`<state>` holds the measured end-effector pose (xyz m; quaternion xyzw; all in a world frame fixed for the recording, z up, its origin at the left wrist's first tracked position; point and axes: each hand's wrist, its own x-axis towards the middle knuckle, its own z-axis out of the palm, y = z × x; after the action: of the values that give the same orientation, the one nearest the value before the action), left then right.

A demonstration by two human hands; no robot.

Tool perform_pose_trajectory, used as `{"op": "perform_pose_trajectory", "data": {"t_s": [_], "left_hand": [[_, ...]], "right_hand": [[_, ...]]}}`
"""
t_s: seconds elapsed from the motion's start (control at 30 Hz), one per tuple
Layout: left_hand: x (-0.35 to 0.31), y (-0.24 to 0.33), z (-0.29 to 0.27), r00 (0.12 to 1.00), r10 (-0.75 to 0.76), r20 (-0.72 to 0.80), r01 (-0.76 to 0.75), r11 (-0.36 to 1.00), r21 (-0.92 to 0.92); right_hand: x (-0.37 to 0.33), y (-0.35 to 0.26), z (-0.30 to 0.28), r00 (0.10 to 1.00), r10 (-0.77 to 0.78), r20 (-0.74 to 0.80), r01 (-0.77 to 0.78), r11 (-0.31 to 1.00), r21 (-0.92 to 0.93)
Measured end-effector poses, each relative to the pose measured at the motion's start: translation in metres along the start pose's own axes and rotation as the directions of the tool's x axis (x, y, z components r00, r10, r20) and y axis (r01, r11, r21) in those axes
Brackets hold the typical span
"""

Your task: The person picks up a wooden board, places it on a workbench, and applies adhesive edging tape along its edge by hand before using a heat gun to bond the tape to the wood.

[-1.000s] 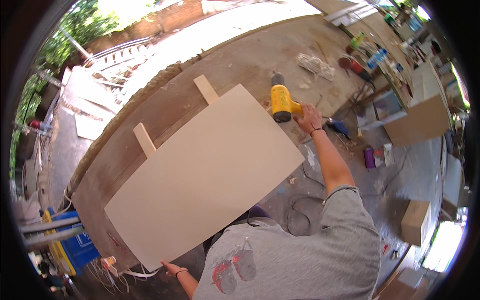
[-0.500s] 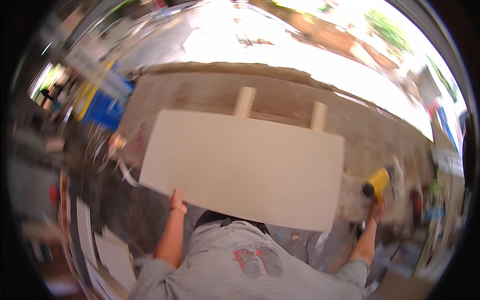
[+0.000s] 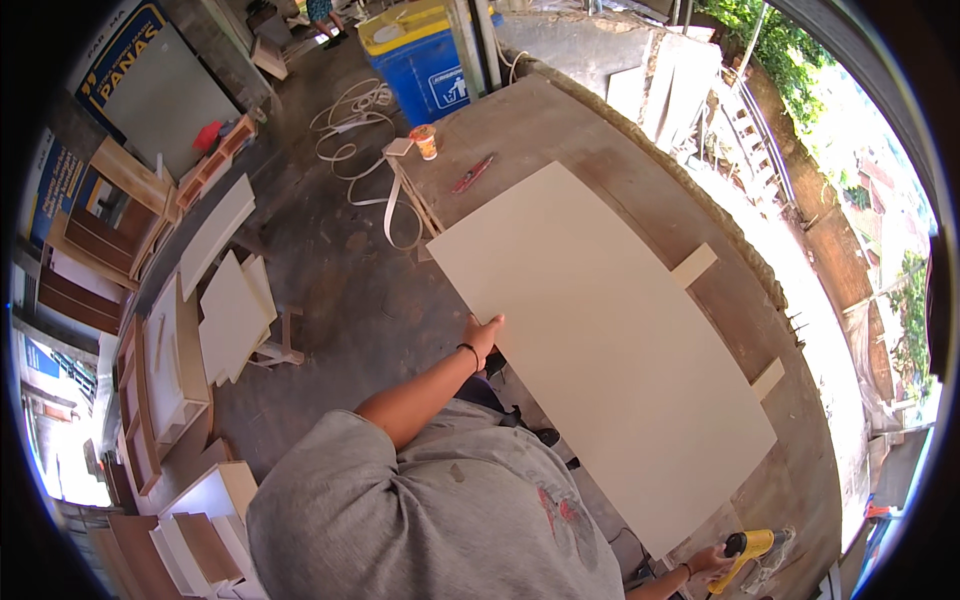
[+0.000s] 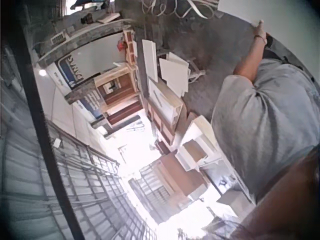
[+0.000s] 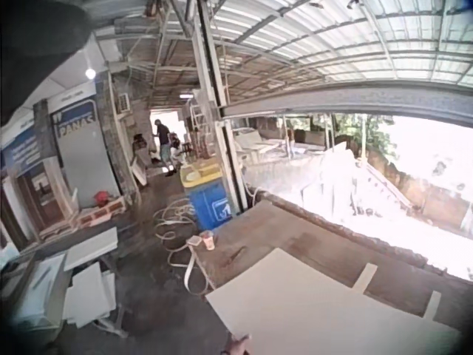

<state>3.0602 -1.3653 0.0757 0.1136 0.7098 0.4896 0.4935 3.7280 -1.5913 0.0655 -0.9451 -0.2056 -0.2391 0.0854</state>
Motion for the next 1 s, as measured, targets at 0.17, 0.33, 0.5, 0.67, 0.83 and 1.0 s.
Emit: {"op": "perform_pose_trajectory", "data": {"t_s": [0.17, 0.33, 0.5, 0.67, 0.83, 1.0], "left_hand": [[0.001, 0.011, -0.04, 0.989, 0.05, 0.138, -0.075, 0.979, 0.187], [0.075, 0.034, -0.112, 0.997, 0.078, -0.024, -0.066, 0.939, 0.337], [0.216, 0.093, -0.197, 0.851, 0.452, -0.269, -0.203, 0.754, 0.625], [0.354, 0.17, -0.225, 0.852, 0.465, -0.241, -0.092, 0.585, 0.806], [0.415, 0.187, -0.233, 0.952, 0.283, -0.12, -0.116, 0.693, 0.711], [0.428, 0.168, -0.232, 0.87, 0.49, -0.054, -0.27, 0.565, 0.779]], "right_hand": [[-0.05, -0.058, -0.037, 0.987, -0.153, 0.056, 0.138, 0.967, 0.216], [-0.121, -0.131, -0.12, 0.982, -0.186, 0.011, 0.175, 0.939, 0.297], [-0.235, -0.213, -0.168, 0.963, -0.268, -0.042, 0.264, 0.891, 0.369], [-0.374, -0.301, -0.199, 0.987, 0.002, 0.16, -0.095, 0.811, 0.577], [-0.448, -0.355, -0.252, 0.922, -0.05, 0.384, -0.228, 0.731, 0.643], [-0.466, -0.376, -0.277, 0.808, -0.178, 0.561, -0.367, 0.593, 0.717]]}}
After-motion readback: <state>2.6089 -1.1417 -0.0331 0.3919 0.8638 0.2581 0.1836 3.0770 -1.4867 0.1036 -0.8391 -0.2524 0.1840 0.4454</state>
